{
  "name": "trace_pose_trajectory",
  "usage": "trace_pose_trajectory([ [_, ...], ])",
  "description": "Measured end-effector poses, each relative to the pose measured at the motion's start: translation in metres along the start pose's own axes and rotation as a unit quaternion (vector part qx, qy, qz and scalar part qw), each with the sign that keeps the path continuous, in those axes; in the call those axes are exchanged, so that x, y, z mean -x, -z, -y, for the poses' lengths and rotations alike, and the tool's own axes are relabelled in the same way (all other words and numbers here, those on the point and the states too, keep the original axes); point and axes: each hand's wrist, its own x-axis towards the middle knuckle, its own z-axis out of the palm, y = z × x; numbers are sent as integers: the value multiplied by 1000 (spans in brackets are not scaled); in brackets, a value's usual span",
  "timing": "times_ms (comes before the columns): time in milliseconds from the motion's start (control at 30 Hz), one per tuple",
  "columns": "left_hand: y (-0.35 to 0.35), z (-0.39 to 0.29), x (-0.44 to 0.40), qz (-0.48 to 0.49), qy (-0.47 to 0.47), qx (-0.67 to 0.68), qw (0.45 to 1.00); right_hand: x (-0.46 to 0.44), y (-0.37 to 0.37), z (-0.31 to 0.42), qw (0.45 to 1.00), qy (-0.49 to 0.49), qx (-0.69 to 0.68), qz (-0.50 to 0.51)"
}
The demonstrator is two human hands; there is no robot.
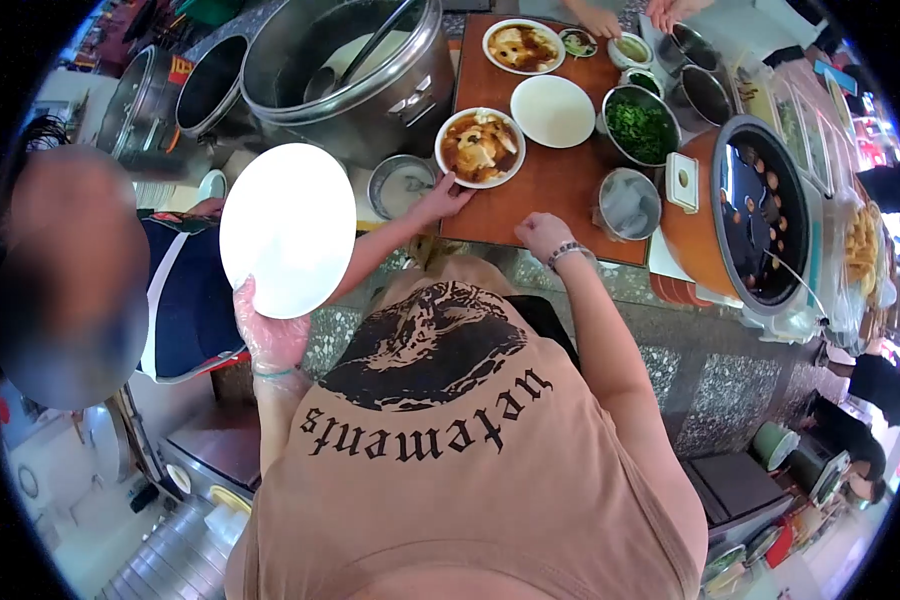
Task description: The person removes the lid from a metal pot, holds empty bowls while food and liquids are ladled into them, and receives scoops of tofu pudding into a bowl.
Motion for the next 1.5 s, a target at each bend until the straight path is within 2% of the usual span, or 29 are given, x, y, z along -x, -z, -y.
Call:
trace_pose_trajectory([
  [33, 2, -3, 1, -12, 3, -3, 1000, -3, 0, 11, 999, -1, -9, 37],
  [167, 13, -11, 0, -17, -1, 4, 1000, -29, -7, 28, 998, 23, 8, 59],
  [233, 23, -16, -8, -20, 1, -9, 1000, -35, -7, 34, 973, -39, -204, -104],
  [400, 38, -38, -24, -18, -4, -42, 999, -22, 2, 52, 945, -70, -275, -164],
  [600, 73, -64, -54, -7, 14, -25, 1000, -21, -54, 65, 966, -46, -252, -44],
  [667, 78, -73, -65, -4, 25, -21, 999, -28, -70, 72, 964, -68, -255, -19],
  [767, 77, -85, -74, -13, 23, -48, 998, -30, -82, 89, 983, -36, -180, 4],
  [867, 78, -94, -87, -5, -17, -60, 998, -36, -92, 107, 983, -36, -180, 14],
  [933, 88, -102, -98, 35, -28, -74, 996, -40, -100, 121, 980, -52, -188, 42],
  [1000, 91, -111, -104, 12, -24, -65, 998, -49, -117, 128, 976, -69, -194, 75],
  [1067, 101, -120, -110, 1, -16, -43, 999, -60, -135, 131, 993, 92, -68, -24],
  [1100, 106, -123, -113, -1, -16, -44, 999, -66, -142, 133, 995, 94, -9, -28],
  [1133, 111, -126, -115, 0, -21, -45, 999, -69, -147, 141, 995, 93, -10, -26],
  [1200, 119, -129, -118, 2, -24, -46, 999, -79, -153, 157, 987, 50, 140, -63],
  [1233, 122, -131, -118, 6, -23, -41, 999, -86, -154, 162, 980, 55, 184, -47],
  [1300, 128, -133, -121, 16, -22, -35, 999, -114, -163, 160, 976, 44, 207, -57],
  [1367, 136, -134, -124, 4, -59, -96, 994, -145, -176, 154, 970, 28, 229, -71],
  [1433, 133, -136, -122, 6, -36, -89, 995, -173, -181, 151, 977, -140, 146, -60],
  [1500, 129, -137, -117, -23, -10, -121, 992, -177, -178, 162, 973, -128, 191, -36],
])
